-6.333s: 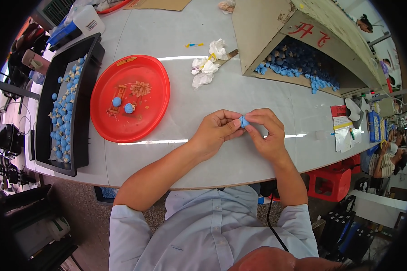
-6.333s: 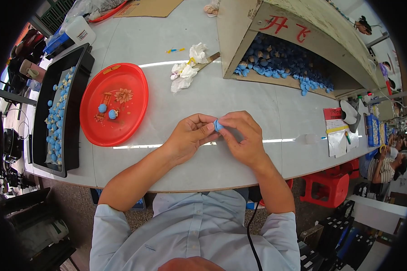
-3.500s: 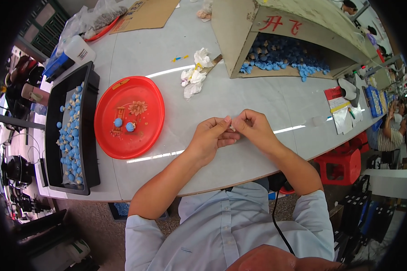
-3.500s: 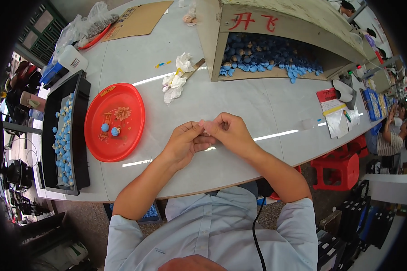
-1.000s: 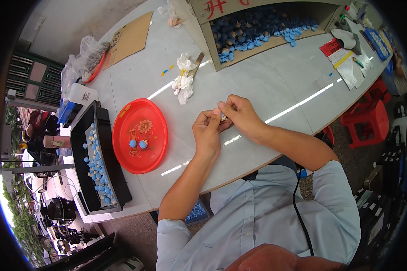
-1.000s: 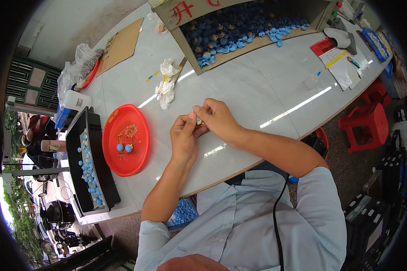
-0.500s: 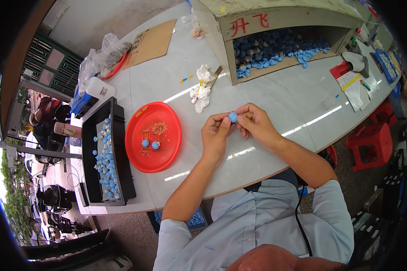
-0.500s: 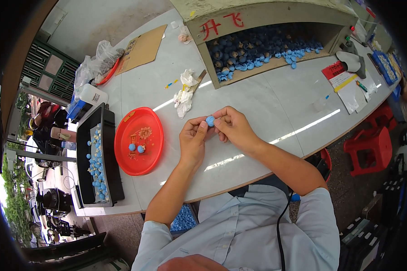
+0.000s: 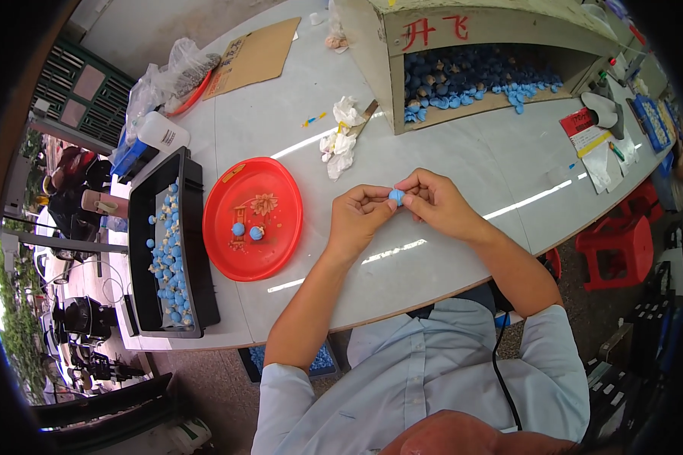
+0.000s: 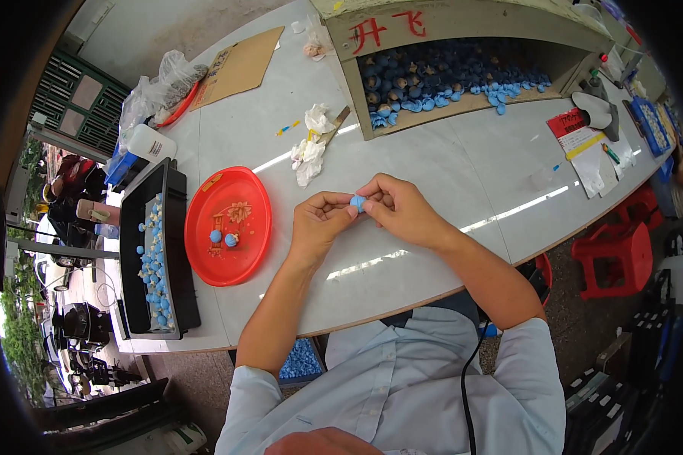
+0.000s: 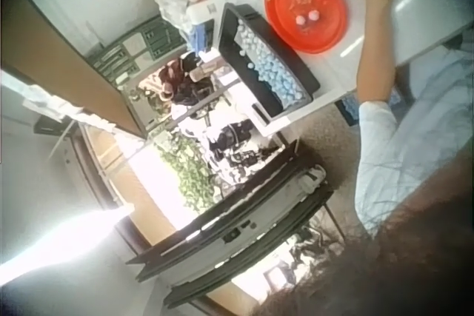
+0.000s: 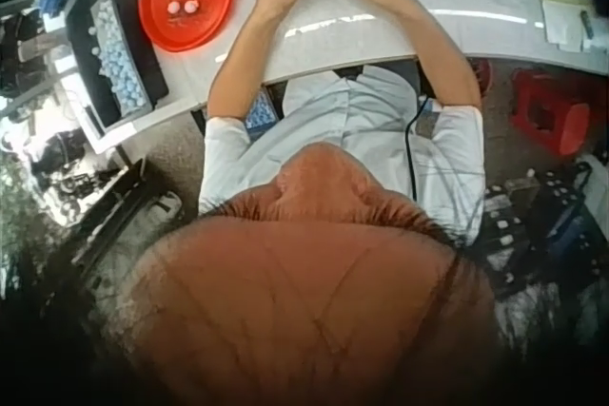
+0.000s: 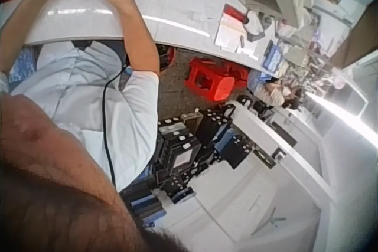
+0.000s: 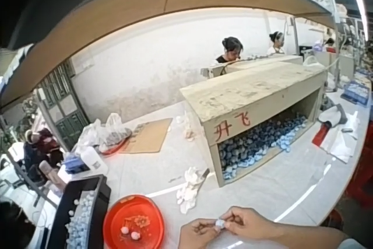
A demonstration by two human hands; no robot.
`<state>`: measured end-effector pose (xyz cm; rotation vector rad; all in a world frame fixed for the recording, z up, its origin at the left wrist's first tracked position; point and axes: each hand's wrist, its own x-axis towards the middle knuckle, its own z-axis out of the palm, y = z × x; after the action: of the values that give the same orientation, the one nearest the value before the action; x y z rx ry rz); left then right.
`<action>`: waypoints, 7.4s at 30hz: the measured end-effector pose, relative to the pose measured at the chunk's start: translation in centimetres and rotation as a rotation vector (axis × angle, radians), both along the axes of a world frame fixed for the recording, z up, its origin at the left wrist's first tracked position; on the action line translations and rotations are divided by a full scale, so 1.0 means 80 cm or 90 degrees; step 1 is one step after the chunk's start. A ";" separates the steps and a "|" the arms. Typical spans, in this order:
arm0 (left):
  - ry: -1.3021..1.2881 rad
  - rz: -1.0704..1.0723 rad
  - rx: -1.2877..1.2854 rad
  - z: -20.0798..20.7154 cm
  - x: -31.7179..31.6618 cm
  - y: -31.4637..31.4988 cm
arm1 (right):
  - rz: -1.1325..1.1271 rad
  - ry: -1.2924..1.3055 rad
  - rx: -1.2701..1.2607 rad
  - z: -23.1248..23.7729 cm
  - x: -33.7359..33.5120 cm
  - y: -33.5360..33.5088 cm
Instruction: The person assembles small toy-like figures by applying glue from a bottle to small blue parts and attaching white plastic heads to them.
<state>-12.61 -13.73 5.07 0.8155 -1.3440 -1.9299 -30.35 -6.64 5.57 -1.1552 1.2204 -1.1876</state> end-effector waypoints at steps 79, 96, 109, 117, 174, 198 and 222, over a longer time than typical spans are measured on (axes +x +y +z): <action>-0.035 -0.023 0.012 -0.001 0.002 0.000 | 0.008 0.040 0.024 0.004 -0.007 -0.001; -0.047 0.005 -0.062 -0.002 -0.003 0.006 | -0.021 0.057 0.051 0.010 -0.008 -0.005; 0.120 -0.096 0.057 -0.007 0.000 0.000 | -0.138 0.375 -0.348 0.004 0.010 0.002; 0.145 -0.124 0.176 -0.005 0.009 -0.007 | -0.163 0.455 -0.460 -0.001 0.010 0.000; -0.137 -0.207 -0.015 0.000 -0.022 0.018 | -0.032 0.365 -0.286 0.009 -0.012 0.056; -0.103 -0.116 0.137 -0.009 -0.004 0.017 | -0.280 0.224 -0.057 -0.001 -0.111 0.076; -0.131 -0.223 0.162 0.002 -0.003 0.015 | -0.193 0.366 -0.453 -0.019 -0.016 0.082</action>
<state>-12.82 -12.50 5.21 0.9732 -1.4567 -2.3808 -31.64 -0.06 4.02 -1.9906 1.4759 -1.6579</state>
